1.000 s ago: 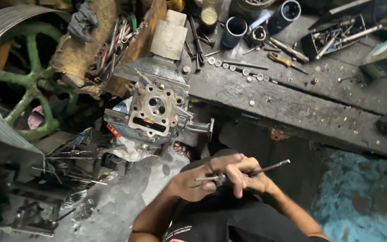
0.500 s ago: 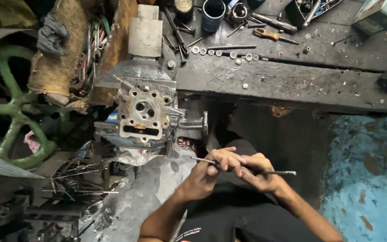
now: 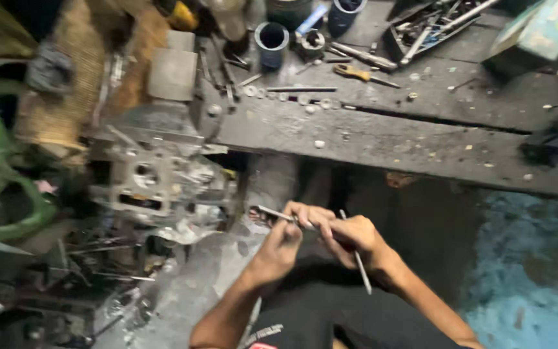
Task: The person selects and handles various small metal engine components and tools on a cluttered workbench. They use a T-handle wrench to tighten bolts on a cylinder head and manipulate small parts like valve guides and seals.
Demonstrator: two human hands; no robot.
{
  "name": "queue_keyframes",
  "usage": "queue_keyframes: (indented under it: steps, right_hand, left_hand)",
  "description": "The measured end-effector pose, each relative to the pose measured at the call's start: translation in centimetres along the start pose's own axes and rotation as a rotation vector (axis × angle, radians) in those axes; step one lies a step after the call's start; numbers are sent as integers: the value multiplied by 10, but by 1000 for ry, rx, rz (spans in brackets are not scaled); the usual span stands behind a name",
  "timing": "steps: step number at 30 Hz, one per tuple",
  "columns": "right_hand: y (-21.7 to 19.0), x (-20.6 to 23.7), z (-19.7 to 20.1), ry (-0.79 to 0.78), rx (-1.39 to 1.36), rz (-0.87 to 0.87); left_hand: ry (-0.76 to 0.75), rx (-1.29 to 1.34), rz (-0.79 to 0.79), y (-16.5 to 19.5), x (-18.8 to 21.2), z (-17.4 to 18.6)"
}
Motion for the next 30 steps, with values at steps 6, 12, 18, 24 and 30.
queue_keyframes:
  steps: [6,12,18,24,30]
  right_hand:
    - [40,45,108,142,50,-160]
    - [87,92,202,514,38,-414]
    - [141,113,286,507,43,-443]
    - [162,108,288,235,248,-203]
    - [146,74,270,13,-5,151]
  left_hand:
    - [135,-12,113,-67,-102,-71]
    - [16,64,152,-106,-186,-135]
    - [165,13,284,-140,-239,-157]
    - [-20,-363,269,-165,-270,-171]
    - [292,-105,85,-189,-278,-142]
Point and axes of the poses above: each hand's wrist, its own x-axis away from the middle knuckle, its own z-axis out of the back of the hand, y = z × x, the point moved 1 cm from there along -x, towards the middle knuckle, and after that the axes turned 10 degrees about -y, right-handed, at the moved point
